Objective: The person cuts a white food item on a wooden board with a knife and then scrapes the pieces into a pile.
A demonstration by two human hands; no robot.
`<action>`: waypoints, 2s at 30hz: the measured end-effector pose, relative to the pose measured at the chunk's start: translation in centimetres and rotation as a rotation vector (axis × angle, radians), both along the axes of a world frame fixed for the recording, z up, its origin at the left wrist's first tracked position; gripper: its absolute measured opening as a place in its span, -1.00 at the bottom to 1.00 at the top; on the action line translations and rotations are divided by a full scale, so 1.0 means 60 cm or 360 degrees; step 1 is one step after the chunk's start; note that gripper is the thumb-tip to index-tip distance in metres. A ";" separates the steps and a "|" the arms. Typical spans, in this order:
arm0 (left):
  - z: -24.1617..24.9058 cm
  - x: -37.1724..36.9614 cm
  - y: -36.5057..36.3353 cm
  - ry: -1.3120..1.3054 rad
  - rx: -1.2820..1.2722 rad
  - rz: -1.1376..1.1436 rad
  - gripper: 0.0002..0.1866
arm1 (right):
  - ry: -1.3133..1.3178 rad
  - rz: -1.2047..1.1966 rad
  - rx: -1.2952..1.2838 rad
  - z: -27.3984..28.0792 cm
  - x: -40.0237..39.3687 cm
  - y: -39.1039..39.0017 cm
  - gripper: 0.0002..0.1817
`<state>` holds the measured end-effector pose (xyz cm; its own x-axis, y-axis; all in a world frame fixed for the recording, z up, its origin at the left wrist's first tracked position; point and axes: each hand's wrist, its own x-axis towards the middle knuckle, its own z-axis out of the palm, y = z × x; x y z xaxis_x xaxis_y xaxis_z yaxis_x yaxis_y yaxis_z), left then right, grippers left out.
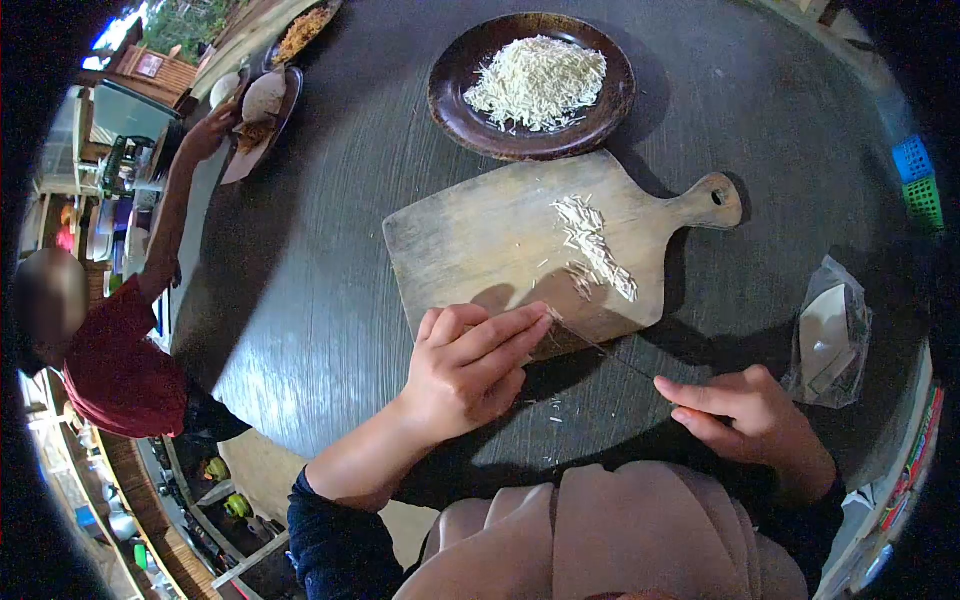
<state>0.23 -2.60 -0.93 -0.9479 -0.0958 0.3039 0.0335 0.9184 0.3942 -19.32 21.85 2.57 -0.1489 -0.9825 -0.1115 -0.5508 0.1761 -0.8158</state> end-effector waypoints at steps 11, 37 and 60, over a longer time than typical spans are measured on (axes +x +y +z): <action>-0.009 0.001 -0.004 0.0032 -0.0028 -0.0017 -0.41 | -0.0110 -0.0038 -0.0059 -0.006 -0.002 -0.001 -0.62; 0.002 -0.006 0.002 -0.0160 0.0020 -0.0009 -0.38 | -0.0100 -0.0091 0.0065 -0.005 -0.003 0.002 -0.61; 0.009 -0.011 -0.003 -0.0214 0.0093 -0.0073 -0.35 | -0.0071 -0.0118 -0.0087 -0.001 0.004 0.001 -0.61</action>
